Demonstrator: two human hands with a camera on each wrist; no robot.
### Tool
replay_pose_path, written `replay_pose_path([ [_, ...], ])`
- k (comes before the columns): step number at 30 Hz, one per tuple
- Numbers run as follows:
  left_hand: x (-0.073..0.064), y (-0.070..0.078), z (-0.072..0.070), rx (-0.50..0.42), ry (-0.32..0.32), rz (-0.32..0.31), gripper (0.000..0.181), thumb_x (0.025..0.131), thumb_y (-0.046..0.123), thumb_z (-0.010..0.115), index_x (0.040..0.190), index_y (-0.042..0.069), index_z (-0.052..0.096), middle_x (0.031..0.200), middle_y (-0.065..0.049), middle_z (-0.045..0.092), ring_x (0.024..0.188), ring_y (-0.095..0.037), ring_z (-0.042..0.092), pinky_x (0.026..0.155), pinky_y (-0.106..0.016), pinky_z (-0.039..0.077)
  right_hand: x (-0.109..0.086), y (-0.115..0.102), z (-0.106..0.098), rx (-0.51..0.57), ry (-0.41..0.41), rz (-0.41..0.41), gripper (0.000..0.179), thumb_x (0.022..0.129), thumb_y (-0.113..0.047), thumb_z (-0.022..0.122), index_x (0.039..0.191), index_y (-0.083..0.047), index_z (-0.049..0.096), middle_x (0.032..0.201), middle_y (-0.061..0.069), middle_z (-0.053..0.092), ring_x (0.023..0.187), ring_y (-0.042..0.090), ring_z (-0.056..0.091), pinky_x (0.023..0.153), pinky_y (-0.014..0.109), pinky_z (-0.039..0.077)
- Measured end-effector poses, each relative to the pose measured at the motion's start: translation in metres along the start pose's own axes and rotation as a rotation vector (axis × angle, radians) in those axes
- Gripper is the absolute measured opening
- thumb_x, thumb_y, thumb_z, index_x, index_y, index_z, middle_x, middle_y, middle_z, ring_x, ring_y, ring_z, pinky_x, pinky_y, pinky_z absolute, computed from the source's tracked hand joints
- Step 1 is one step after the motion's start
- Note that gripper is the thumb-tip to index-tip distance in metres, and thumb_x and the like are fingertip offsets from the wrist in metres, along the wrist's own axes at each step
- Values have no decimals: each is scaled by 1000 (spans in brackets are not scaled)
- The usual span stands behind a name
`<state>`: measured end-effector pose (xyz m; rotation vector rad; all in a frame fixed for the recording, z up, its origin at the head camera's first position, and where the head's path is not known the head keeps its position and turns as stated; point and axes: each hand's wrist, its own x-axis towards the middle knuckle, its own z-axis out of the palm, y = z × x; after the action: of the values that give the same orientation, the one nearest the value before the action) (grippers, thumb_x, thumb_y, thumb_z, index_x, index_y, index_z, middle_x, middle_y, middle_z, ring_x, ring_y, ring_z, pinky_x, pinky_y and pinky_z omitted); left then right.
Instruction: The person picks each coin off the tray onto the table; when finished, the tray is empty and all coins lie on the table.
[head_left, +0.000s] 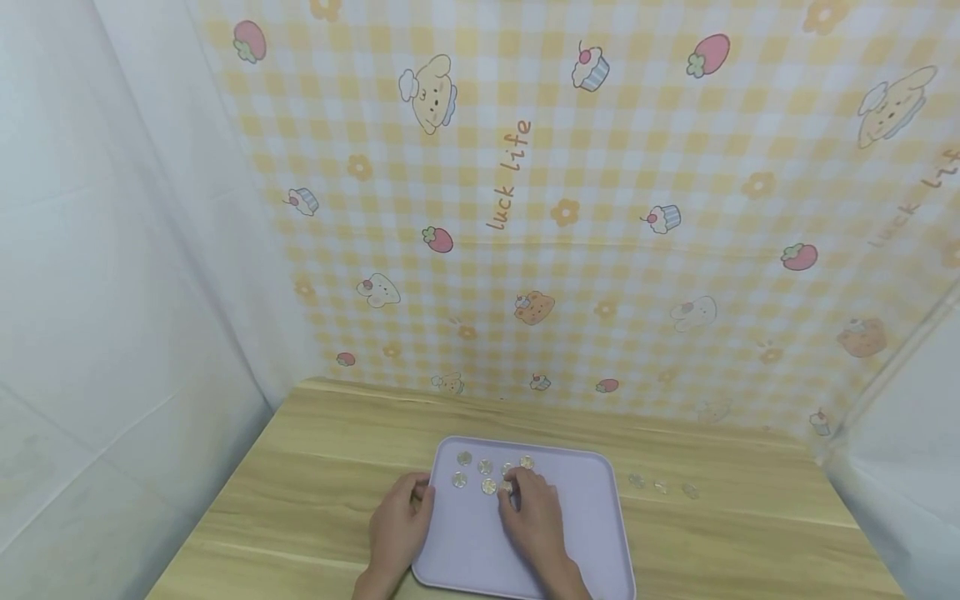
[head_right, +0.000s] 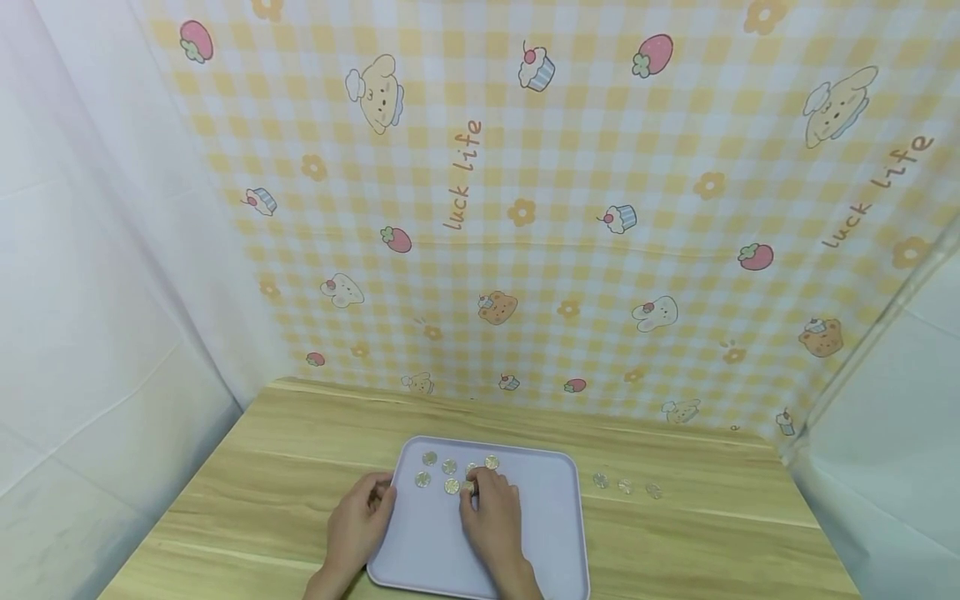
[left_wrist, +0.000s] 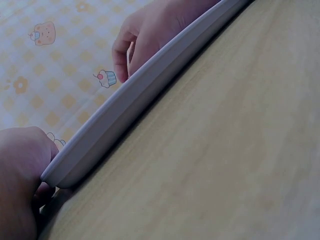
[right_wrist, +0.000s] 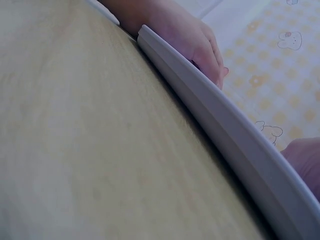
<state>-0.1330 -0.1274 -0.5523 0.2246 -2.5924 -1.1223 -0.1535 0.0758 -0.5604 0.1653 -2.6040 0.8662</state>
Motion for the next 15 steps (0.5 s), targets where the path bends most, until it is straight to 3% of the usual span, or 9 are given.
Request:
replay_pose_path([
  [10, 0, 1, -1, 0, -3, 3, 19, 91, 17, 69, 109, 11, 71, 79, 8, 64, 55, 1, 44, 50, -19, 36, -2, -2, -2, -41, -19, -64, 27, 79, -23, 81, 104, -15, 74, 87, -10, 69, 78, 3, 56, 68, 23, 38],
  [15, -1, 1, -1, 1, 4, 2, 18, 91, 18, 69, 108, 12, 71, 79, 9, 64, 55, 1, 44, 51, -19, 36, -3, -2, -4, -64, -31, -74, 24, 79, -26, 82, 98, -14, 74, 84, -10, 66, 76, 3, 53, 68, 24, 41],
])
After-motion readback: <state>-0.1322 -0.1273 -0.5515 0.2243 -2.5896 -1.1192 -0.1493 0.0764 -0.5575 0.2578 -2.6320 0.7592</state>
